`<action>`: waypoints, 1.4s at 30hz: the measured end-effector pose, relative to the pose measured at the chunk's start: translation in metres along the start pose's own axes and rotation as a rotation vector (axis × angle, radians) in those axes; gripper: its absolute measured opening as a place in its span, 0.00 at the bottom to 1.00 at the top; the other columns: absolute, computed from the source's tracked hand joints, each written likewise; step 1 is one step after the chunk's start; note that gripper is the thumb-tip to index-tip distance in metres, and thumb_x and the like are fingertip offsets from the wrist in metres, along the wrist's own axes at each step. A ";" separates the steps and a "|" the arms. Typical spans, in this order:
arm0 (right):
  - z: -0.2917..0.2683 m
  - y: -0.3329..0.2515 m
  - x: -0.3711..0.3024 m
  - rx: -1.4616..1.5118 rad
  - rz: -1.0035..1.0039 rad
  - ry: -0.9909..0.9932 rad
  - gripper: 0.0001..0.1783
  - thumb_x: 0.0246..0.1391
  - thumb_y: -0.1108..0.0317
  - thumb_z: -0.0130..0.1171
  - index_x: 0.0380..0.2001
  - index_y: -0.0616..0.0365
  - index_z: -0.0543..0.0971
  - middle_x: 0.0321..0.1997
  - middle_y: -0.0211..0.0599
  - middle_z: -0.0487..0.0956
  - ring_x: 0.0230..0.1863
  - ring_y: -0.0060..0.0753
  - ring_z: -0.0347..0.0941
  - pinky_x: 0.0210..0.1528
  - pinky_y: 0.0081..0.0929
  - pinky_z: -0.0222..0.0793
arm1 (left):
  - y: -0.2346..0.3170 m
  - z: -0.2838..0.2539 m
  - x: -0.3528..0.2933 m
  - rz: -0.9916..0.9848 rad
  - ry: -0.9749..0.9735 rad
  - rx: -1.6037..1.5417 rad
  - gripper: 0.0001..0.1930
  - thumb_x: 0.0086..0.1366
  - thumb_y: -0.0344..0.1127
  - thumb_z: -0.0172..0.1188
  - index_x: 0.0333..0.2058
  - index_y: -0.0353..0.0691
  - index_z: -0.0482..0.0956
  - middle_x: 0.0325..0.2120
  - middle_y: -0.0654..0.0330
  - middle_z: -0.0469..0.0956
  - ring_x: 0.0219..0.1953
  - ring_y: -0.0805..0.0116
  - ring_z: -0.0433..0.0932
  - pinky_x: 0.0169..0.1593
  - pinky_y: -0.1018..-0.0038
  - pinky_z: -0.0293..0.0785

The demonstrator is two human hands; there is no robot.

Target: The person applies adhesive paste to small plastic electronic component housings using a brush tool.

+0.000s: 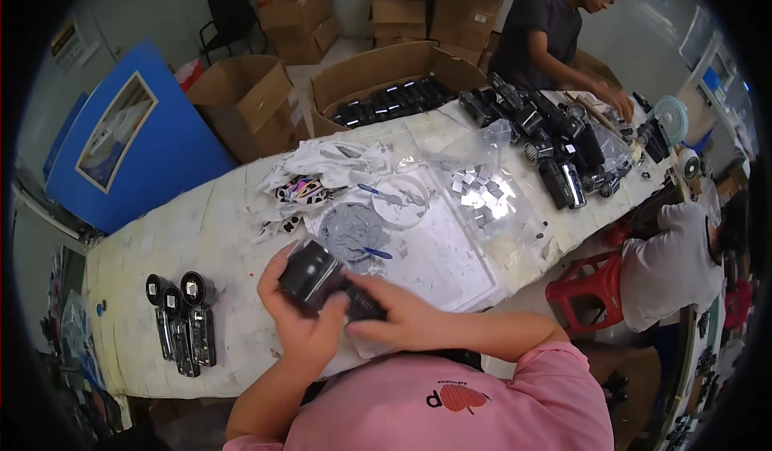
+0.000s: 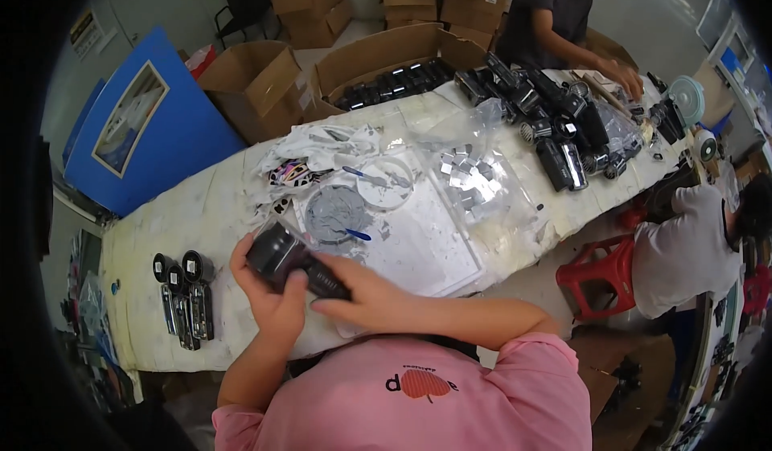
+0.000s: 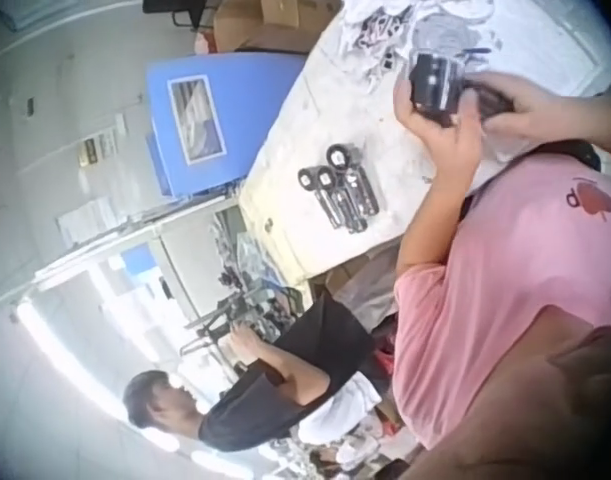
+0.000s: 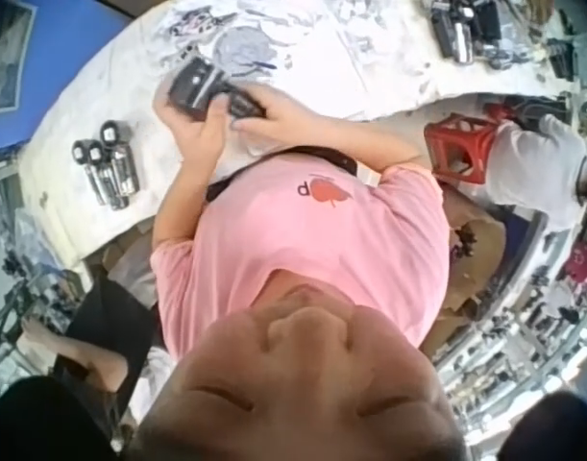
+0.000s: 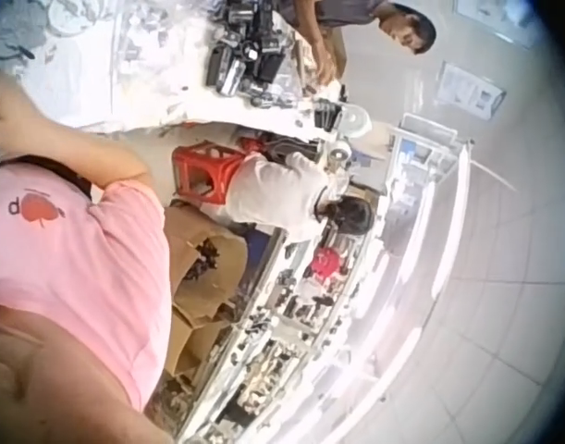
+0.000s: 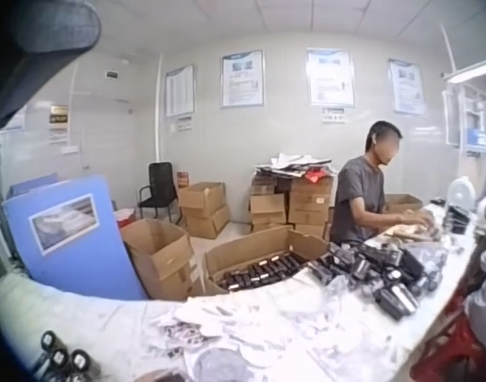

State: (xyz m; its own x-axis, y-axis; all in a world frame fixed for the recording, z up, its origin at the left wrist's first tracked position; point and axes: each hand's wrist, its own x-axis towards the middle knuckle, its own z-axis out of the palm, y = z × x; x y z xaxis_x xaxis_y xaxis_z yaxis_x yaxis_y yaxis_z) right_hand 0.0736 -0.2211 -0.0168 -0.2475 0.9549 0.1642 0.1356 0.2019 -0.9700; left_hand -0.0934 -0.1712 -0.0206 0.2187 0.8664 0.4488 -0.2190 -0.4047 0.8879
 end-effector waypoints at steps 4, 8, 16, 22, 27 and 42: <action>-0.029 0.007 0.010 -0.643 -0.249 0.073 0.31 0.53 0.62 0.62 0.58 0.61 0.67 0.54 0.56 0.69 0.55 0.55 0.67 0.57 0.39 0.64 | 0.015 -0.026 0.003 -0.083 -0.002 -0.010 0.43 0.53 0.18 0.61 0.64 0.40 0.47 0.62 0.47 0.56 0.57 0.59 0.68 0.59 0.65 0.68; -0.128 0.039 0.024 -0.849 0.054 0.500 0.09 0.57 0.73 0.53 0.38 0.65 0.77 0.42 0.50 0.75 0.45 0.54 0.71 0.49 0.38 0.68 | 0.054 -0.069 0.011 0.042 -0.431 0.967 0.44 0.47 0.23 0.67 0.63 0.36 0.58 0.65 0.46 0.55 0.58 0.50 0.69 0.56 0.65 0.70; -0.205 0.089 0.008 -1.221 0.403 0.458 0.10 0.46 0.71 0.58 0.33 0.60 0.81 0.44 0.45 0.76 0.47 0.52 0.71 0.48 0.43 0.71 | 0.013 -0.083 -0.034 0.060 -0.471 1.206 0.31 0.47 0.25 0.68 0.53 0.33 0.71 0.59 0.45 0.66 0.40 0.49 0.76 0.43 0.62 0.72; -0.203 0.092 0.014 -1.110 0.474 0.495 0.11 0.45 0.69 0.61 0.34 0.61 0.81 0.44 0.49 0.76 0.42 0.57 0.73 0.44 0.43 0.71 | 0.006 -0.082 -0.053 0.031 -0.222 1.060 0.26 0.49 0.24 0.67 0.49 0.31 0.75 0.46 0.45 0.71 0.46 0.48 0.71 0.48 0.59 0.69; -0.196 0.095 0.019 -1.138 0.375 0.449 0.13 0.47 0.67 0.60 0.37 0.57 0.81 0.40 0.52 0.75 0.43 0.55 0.73 0.45 0.43 0.70 | 0.005 -0.084 -0.051 0.034 -0.175 1.020 0.20 0.50 0.21 0.65 0.45 0.33 0.78 0.39 0.50 0.73 0.41 0.53 0.72 0.43 0.64 0.70; -0.065 0.010 0.033 -0.459 0.010 0.275 0.09 0.50 0.83 0.55 0.35 0.63 0.78 0.36 0.38 0.78 0.35 0.31 0.74 0.36 0.25 0.69 | 0.001 -0.091 -0.048 -0.009 -0.052 0.707 0.17 0.49 0.20 0.65 0.39 0.38 0.76 0.34 0.55 0.76 0.36 0.55 0.72 0.39 0.65 0.69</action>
State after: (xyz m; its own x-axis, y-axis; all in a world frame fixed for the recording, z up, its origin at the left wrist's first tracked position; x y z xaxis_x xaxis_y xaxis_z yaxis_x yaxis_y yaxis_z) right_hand 0.1289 -0.1733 -0.0094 0.0078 0.9667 0.2559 0.5579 0.2081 -0.8034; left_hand -0.1907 -0.1865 -0.0501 0.2663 0.8626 0.4301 0.4488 -0.5059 0.7367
